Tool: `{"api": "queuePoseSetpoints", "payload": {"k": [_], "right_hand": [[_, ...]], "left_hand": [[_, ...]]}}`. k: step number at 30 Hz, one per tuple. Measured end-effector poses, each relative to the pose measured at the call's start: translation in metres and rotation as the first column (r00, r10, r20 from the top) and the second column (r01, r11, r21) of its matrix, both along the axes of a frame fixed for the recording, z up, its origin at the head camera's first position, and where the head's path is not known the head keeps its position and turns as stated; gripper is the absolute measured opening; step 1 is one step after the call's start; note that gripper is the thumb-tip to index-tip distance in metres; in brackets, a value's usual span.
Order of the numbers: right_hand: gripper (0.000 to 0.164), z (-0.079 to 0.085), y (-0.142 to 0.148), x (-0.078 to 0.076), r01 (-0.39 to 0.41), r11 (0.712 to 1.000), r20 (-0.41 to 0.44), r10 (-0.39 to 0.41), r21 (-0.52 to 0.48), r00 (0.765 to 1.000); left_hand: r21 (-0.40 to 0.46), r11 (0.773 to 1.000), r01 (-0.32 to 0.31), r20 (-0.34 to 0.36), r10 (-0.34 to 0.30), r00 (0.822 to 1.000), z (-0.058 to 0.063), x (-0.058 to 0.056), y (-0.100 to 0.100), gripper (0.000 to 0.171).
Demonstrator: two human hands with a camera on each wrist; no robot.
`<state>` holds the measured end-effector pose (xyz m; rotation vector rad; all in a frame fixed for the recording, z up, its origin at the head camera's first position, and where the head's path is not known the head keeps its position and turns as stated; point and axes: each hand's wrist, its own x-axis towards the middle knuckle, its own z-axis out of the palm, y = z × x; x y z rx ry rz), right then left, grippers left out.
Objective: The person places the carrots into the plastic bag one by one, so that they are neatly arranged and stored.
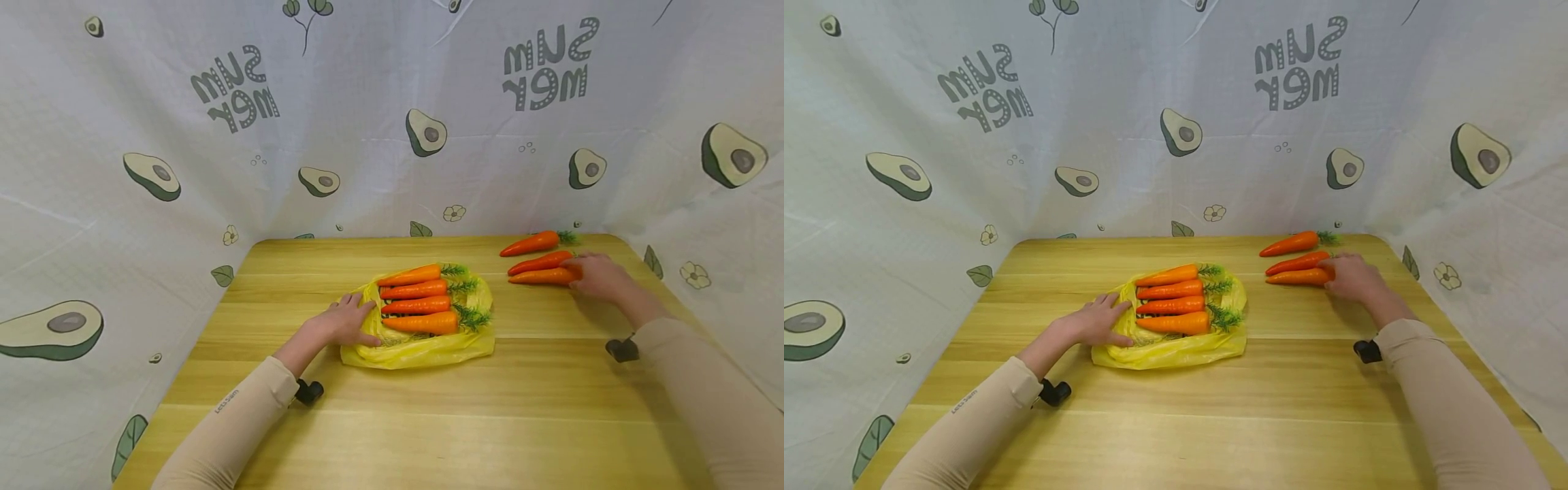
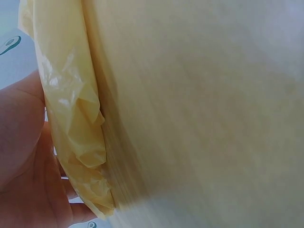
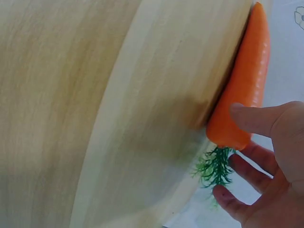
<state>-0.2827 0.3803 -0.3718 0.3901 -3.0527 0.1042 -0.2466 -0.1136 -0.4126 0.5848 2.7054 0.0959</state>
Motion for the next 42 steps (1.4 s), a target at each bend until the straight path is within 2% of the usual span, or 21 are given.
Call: {"api": "queuePoseSetpoints", "payload": {"k": [2, 5, 19, 33, 42], "right_hand": [[0.051, -0.016, 0.026, -0.022, -0.021, 1.0, 0.112, 0.02, 0.008, 0.993], [0.054, -0.026, 0.039, -0.032, -0.026, 1.0, 0.158, 0.027, -0.006, 0.987], [0.053, -0.022, 0.033, -0.021, -0.024, 0.999, 0.143, 0.019, 0.032, 0.99], [0.052, -0.013, 0.028, -0.02, -0.092, 0.996, 0.11, 0.092, -0.009, 0.99], [0.052, 0.003, 0.013, -0.013, -0.131, 0.991, 0.084, 0.133, -0.025, 0.988]], "left_hand": [[-0.001, 1.0, -0.001, 0.002, 0.001, 1.0, 0.0, 0.001, 0.0, 0.09], [0.0, 1.0, 0.002, 0.005, -0.002, 1.0, 0.0, 0.002, 0.0, 0.09], [-0.002, 1.0, 0.0, 0.008, 0.0, 1.0, -0.004, 0.0, 0.0, 0.092], [-0.013, 1.0, 0.003, 0.007, -0.003, 1.0, -0.004, -0.003, 0.0, 0.094], [-0.029, 1.0, 0.011, 0.002, -0.011, 1.0, 0.001, -0.003, 0.002, 0.1]]}}
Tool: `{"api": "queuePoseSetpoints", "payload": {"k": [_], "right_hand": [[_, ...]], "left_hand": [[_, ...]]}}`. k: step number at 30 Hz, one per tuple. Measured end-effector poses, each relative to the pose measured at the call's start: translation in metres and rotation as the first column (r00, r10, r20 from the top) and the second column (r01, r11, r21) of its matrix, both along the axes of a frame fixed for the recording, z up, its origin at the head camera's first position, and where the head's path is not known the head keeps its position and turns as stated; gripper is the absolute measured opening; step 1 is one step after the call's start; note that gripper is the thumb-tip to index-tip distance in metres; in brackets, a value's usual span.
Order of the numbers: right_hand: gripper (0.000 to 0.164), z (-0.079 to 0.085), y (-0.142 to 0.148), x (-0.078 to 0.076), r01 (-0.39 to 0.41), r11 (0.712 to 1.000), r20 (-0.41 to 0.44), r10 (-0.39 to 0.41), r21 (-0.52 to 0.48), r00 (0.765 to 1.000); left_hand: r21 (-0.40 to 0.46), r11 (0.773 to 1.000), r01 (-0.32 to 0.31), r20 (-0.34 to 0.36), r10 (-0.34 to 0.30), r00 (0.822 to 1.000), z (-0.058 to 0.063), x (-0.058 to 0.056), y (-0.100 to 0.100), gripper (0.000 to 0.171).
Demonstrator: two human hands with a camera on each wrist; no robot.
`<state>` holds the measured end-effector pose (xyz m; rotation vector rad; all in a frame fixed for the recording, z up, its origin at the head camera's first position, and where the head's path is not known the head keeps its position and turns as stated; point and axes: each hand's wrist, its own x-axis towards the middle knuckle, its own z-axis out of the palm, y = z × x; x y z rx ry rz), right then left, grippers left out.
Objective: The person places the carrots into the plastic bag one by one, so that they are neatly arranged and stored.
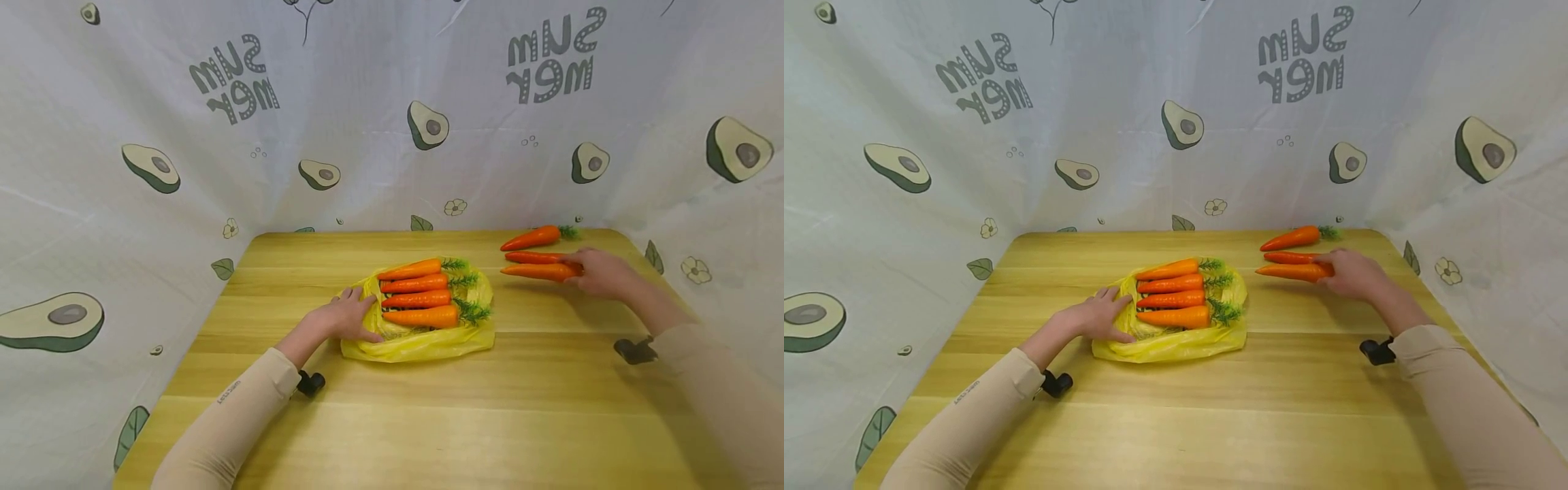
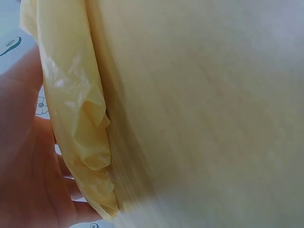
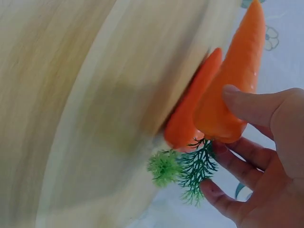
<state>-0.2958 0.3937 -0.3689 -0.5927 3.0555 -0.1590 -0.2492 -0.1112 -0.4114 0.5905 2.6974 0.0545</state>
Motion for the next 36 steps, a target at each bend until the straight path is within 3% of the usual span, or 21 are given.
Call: {"api": "queuePoseSetpoints", "payload": {"k": [13, 36], "right_hand": [[0.055, 0.019, -0.033, 0.017, -0.046, 0.999, -0.029, 0.045, -0.014, 0.999], [0.043, 0.042, -0.114, 0.054, -0.197, 0.979, -0.094, 0.192, -0.046, 0.977]], "left_hand": [[0.026, 0.998, -0.054, 0.061, 0.053, 0.997, 0.002, 0.002, 0.003, 0.102], [0.007, 0.999, -0.046, 0.055, 0.046, 0.997, 0.003, 0.004, 0.004, 0.102]]}}
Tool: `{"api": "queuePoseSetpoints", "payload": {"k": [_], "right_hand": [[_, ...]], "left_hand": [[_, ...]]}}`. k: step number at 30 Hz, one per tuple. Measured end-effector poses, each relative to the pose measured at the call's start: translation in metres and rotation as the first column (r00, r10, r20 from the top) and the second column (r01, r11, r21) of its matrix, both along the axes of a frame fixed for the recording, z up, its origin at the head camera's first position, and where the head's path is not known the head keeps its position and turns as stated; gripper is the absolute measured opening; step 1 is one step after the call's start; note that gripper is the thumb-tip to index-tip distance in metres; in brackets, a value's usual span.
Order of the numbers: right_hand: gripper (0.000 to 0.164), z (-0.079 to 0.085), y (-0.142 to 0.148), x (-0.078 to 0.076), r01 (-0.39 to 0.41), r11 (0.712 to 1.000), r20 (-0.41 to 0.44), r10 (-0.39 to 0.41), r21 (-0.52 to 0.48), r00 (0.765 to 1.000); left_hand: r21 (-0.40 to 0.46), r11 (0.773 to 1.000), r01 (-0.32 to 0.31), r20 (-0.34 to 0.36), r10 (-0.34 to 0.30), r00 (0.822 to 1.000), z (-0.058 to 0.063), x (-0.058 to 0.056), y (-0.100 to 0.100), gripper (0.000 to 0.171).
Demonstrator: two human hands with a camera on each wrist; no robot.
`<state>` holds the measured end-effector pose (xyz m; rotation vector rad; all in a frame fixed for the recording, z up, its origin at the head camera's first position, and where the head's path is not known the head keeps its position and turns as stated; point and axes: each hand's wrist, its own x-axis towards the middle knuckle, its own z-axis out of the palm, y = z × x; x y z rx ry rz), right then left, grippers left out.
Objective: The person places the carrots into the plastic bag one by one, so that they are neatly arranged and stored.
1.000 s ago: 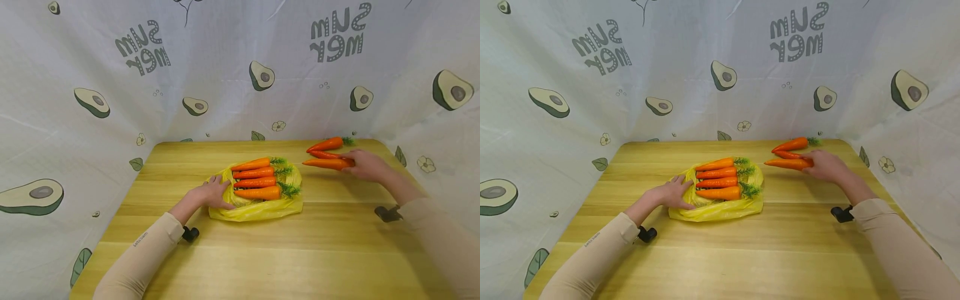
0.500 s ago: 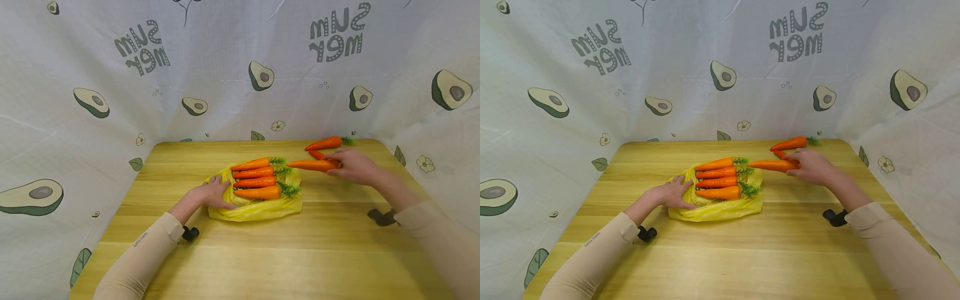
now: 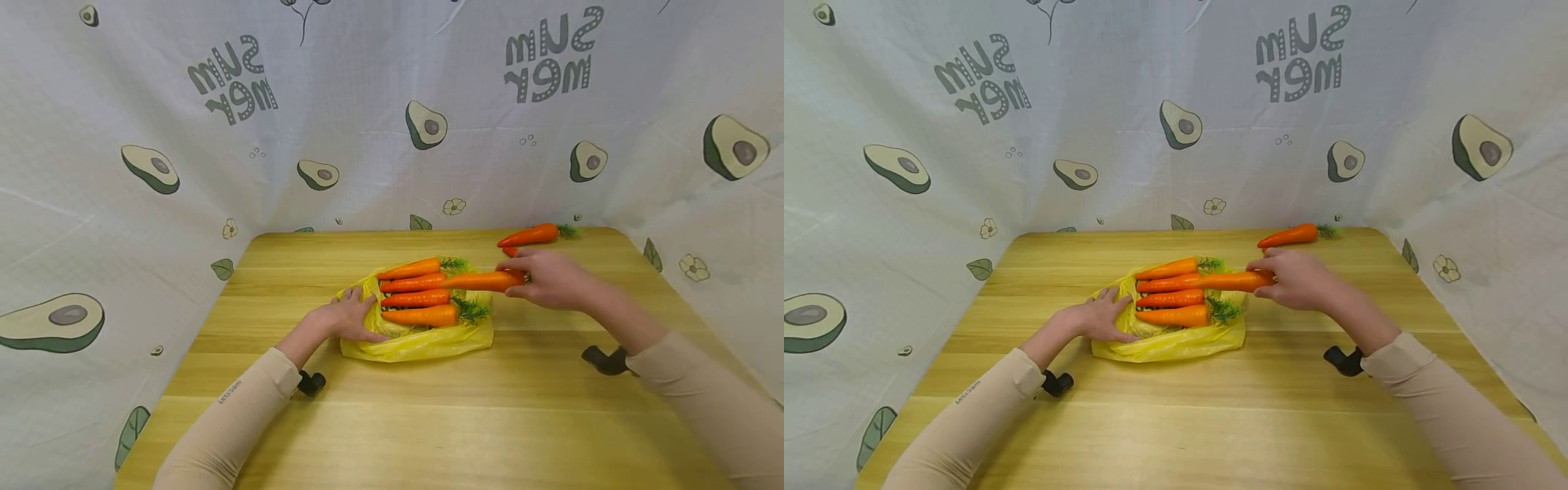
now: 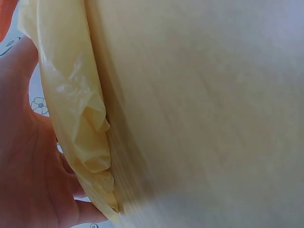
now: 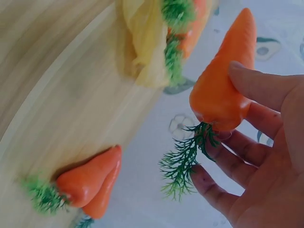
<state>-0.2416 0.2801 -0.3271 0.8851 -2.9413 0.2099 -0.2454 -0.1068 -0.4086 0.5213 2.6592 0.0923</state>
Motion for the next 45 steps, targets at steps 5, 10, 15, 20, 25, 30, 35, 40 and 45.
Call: {"api": "queuePoseSetpoints", "payload": {"k": [5, 10, 15, 20, 25, 30, 35, 40, 45], "right_hand": [[0.041, -0.002, -0.015, 0.004, -0.038, 0.999, 0.017, 0.038, 0.025, 0.999], [0.041, -0.004, -0.031, 0.008, -0.066, 0.997, 0.041, 0.065, 0.04, 0.997], [0.039, -0.008, -0.047, 0.01, -0.104, 0.993, 0.045, 0.102, 0.048, 0.994], [0.039, -0.013, -0.063, 0.012, -0.148, 0.986, 0.029, 0.146, 0.076, 0.989], [0.042, -0.015, -0.079, 0.012, -0.199, 0.974, 0.031, 0.197, 0.105, 0.98], [0.044, -0.016, -0.09, 0.012, -0.213, 0.967, 0.061, 0.206, 0.142, 0.977], [0.045, -0.019, -0.096, 0.014, -0.228, 0.963, 0.058, 0.222, 0.14, 0.973], [0.043, -0.025, -0.1, 0.015, -0.222, 0.965, 0.067, 0.215, 0.14, 0.974], [0.042, -0.025, -0.103, 0.016, -0.219, 0.965, 0.077, 0.21, 0.142, 0.975]], "left_hand": [[-0.006, 1.0, 0.006, -0.005, -0.006, 1.0, 0.0, 0.0, 0.0, 0.101], [-0.012, 1.0, 0.01, -0.01, -0.01, 1.0, -0.002, -0.001, 0.001, 0.1], [-0.008, 1.0, 0.008, -0.007, -0.008, 1.0, -0.002, -0.001, 0.0, 0.099], [0.008, 1.0, 0.008, 0.001, -0.008, 1.0, -0.002, -0.002, 0.0, 0.099], [0.017, 1.0, -0.002, 0.013, 0.002, 1.0, -0.002, -0.002, -0.004, 0.097], [0.031, 1.0, 0.0, 0.024, -0.001, 1.0, -0.002, -0.002, -0.007, 0.093], [0.026, 1.0, 0.005, 0.022, -0.006, 1.0, -0.002, -0.003, -0.006, 0.092], [0.037, 0.999, 0.006, 0.031, -0.008, 0.999, -0.001, -0.003, -0.005, 0.091], [0.038, 0.999, 0.007, 0.046, -0.009, 0.999, -0.002, -0.003, -0.004, 0.091]]}}
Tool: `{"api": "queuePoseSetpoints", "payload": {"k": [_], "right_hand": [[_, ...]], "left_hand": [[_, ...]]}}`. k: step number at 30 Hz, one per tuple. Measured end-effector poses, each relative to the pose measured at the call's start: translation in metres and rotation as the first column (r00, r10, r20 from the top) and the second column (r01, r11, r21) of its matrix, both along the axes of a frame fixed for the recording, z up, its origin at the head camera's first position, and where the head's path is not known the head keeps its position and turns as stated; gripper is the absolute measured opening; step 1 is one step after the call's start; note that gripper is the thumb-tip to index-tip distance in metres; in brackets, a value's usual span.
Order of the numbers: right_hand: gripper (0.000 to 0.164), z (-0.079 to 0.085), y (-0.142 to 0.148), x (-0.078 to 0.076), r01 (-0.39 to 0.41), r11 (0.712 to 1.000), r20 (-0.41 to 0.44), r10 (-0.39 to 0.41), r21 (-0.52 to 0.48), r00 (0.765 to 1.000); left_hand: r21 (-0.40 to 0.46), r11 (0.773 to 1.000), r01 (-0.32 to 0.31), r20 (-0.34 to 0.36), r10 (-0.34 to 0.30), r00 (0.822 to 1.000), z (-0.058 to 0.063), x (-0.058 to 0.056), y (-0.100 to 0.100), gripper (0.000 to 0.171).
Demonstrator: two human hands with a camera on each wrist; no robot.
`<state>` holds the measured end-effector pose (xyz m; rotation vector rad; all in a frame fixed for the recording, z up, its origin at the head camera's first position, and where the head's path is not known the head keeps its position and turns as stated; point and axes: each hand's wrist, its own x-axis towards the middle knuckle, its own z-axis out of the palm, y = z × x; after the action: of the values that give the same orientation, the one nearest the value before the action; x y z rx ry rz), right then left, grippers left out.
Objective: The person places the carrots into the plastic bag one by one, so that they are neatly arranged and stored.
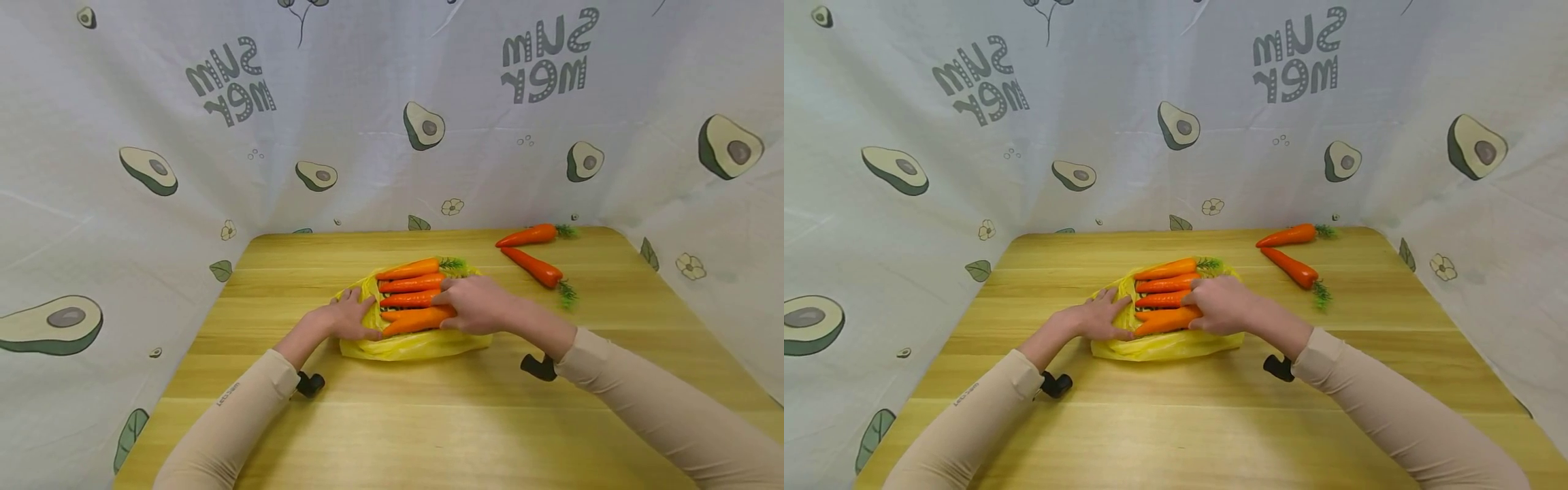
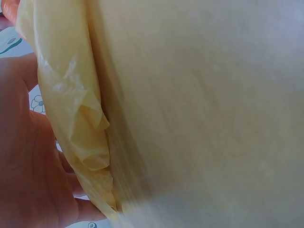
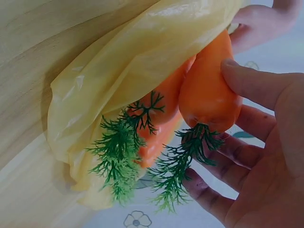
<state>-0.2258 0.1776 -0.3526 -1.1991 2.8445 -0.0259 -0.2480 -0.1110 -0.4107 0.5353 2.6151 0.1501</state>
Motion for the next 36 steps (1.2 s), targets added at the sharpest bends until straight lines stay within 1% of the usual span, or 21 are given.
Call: {"api": "queuePoseSetpoints", "payload": {"k": [4, 8, 17, 24, 28, 36], "right_hand": [[0.042, 0.0, 0.0, -0.003, 0.001, 0.999, 0.009, -0.001, -0.036, 1.0], [0.043, -0.001, 0.001, -0.008, 0.013, 0.998, -0.003, -0.013, -0.064, 1.0], [0.045, -0.005, 0.0, -0.021, 0.064, 0.997, -0.034, -0.065, -0.047, 0.997], [0.046, -0.008, -0.001, -0.027, 0.107, 0.994, -0.045, -0.109, -0.029, 0.993], [0.045, -0.01, -0.001, -0.029, 0.109, 0.994, -0.047, -0.11, -0.028, 0.993], [0.044, -0.009, -0.002, -0.03, 0.088, 0.996, -0.063, -0.089, -0.023, 0.994]], "left_hand": [[0.006, 1.0, -0.005, 0.008, 0.005, 1.0, 0.0, 0.001, 0.0, 0.091], [0.01, 1.0, -0.006, 0.006, 0.006, 1.0, 0.0, 0.002, 0.0, 0.091], [0.01, 1.0, -0.007, -0.014, 0.007, 1.0, 0.0, 0.002, 0.0, 0.09], [0.005, 1.0, -0.009, -0.022, 0.009, 1.0, -0.001, 0.002, 0.001, 0.089], [0.007, 1.0, -0.011, -0.022, 0.011, 1.0, -0.001, 0.001, 0.001, 0.089], [0.002, 1.0, -0.016, -0.029, 0.016, 0.999, -0.002, 0.002, 0.002, 0.09]]}}
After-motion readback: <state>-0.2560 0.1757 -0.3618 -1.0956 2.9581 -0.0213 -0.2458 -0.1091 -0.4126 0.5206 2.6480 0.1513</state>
